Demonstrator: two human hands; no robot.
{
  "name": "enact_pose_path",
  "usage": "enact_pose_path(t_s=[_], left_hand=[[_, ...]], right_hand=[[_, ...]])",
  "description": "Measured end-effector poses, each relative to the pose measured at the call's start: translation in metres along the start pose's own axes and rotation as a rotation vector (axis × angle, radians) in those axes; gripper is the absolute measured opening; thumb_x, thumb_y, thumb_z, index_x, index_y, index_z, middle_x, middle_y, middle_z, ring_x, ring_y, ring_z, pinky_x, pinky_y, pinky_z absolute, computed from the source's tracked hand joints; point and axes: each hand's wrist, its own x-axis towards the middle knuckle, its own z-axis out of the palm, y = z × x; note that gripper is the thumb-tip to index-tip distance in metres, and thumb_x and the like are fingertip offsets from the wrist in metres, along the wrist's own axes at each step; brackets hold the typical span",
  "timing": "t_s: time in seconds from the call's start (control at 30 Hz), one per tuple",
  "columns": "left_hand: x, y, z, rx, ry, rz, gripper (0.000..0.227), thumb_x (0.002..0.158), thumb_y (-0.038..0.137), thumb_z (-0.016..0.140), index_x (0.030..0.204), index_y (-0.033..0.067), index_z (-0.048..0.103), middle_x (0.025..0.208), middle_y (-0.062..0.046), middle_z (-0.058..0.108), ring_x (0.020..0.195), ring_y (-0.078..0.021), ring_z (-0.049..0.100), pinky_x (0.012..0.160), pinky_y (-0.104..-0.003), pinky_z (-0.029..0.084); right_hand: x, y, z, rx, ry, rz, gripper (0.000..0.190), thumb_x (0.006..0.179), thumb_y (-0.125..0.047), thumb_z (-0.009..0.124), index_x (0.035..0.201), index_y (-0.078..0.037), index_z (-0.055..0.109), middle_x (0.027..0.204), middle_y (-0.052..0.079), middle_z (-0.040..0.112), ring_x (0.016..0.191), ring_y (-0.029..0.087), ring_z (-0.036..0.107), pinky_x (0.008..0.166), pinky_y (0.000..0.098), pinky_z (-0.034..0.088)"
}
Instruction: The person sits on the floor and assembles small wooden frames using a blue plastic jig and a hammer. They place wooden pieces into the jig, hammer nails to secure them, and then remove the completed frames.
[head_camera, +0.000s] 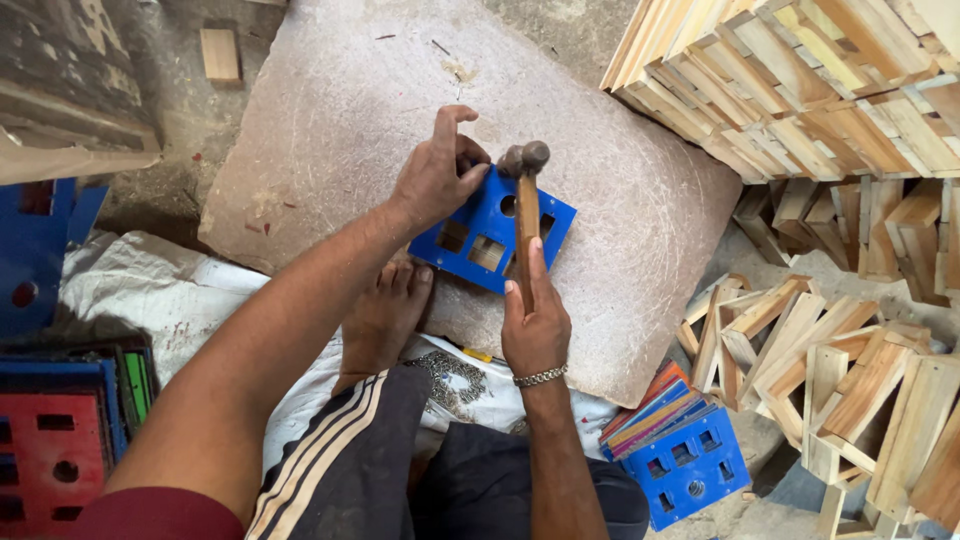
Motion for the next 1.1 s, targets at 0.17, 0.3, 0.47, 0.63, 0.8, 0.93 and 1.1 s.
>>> enact_pose_path(t_s=[0.17,0.3,0.47,0.63,0.8,0.93,1.1], left_hand=[[-0.004,-0.001,-0.002,-0.046,-0.014,-0.021,0.064,0.09,0.001,0.07,0.135,0.0084,0.026,0.095,-0.012,0.068,0.074,-0.0215,0.069,0.066,-0.037,0.058],[-0.009,-0.012,0.006,-0.093,0.064,0.095,0.051,0.091,-0.006,0.056,0.129,0.0079,0.025,0.1,-0.012,0.053,0.078,-0.0187,0.062,0.07,-0.036,0.056],[-0.006,-0.022,0.009,-0.072,0.046,0.121,0.039,0.094,-0.008,0.045,0.121,0.008,0.023,0.104,-0.011,0.048,0.079,-0.0175,0.059,0.074,-0.036,0.056],[-0.007,-0.021,0.008,-0.094,0.063,0.103,0.041,0.089,-0.008,0.046,0.119,0.007,0.023,0.101,-0.011,0.049,0.077,-0.0195,0.059,0.07,-0.038,0.055],[-0.005,-0.022,0.011,-0.088,0.044,0.023,0.038,0.089,-0.006,0.047,0.116,0.008,0.024,0.101,-0.01,0.051,0.075,-0.0214,0.06,0.068,-0.041,0.054],[-0.001,-0.022,0.005,-0.06,0.047,0.066,0.039,0.087,-0.006,0.047,0.116,0.0083,0.025,0.098,-0.011,0.05,0.077,-0.0232,0.062,0.069,-0.04,0.055],[-0.006,-0.015,0.008,-0.082,0.082,0.066,0.041,0.088,-0.005,0.052,0.119,0.0076,0.028,0.096,-0.012,0.055,0.08,-0.0263,0.064,0.074,-0.043,0.054]], right_hand=[[-0.003,-0.014,-0.019,0.188,0.037,-0.057,0.065,0.098,-0.005,0.066,0.158,-0.012,0.041,0.144,0.028,0.06,0.125,0.038,0.067,0.096,0.0426,0.059],[-0.016,-0.003,-0.045,0.157,0.374,-0.268,0.057,0.102,-0.005,0.064,0.155,-0.004,0.041,0.12,0.021,0.065,0.097,0.027,0.063,0.082,0.0356,0.055],[-0.016,0.015,-0.011,0.12,0.472,-0.069,0.026,0.101,-0.008,0.067,0.126,-0.004,0.061,0.096,0.013,0.068,0.071,0.018,0.062,0.066,0.0298,0.053],[-0.003,0.01,0.017,0.013,0.104,-0.176,0.054,0.099,-0.004,0.064,0.151,0.0,0.049,0.143,0.026,0.06,0.126,0.037,0.066,0.1,0.0423,0.056],[-0.007,0.002,0.004,0.15,0.199,-0.114,0.056,0.101,-0.008,0.063,0.153,-0.003,0.043,0.149,0.021,0.057,0.118,0.032,0.073,0.094,0.0372,0.06],[-0.007,-0.003,0.015,-0.073,0.264,-0.285,0.056,0.105,-0.007,0.063,0.157,-0.006,0.043,0.146,0.02,0.06,0.127,0.037,0.067,0.105,0.0409,0.056],[-0.018,0.011,0.018,0.014,0.07,-0.1,0.059,0.1,-0.008,0.062,0.156,-0.005,0.044,0.144,0.023,0.062,0.119,0.036,0.069,0.096,0.0392,0.056]])
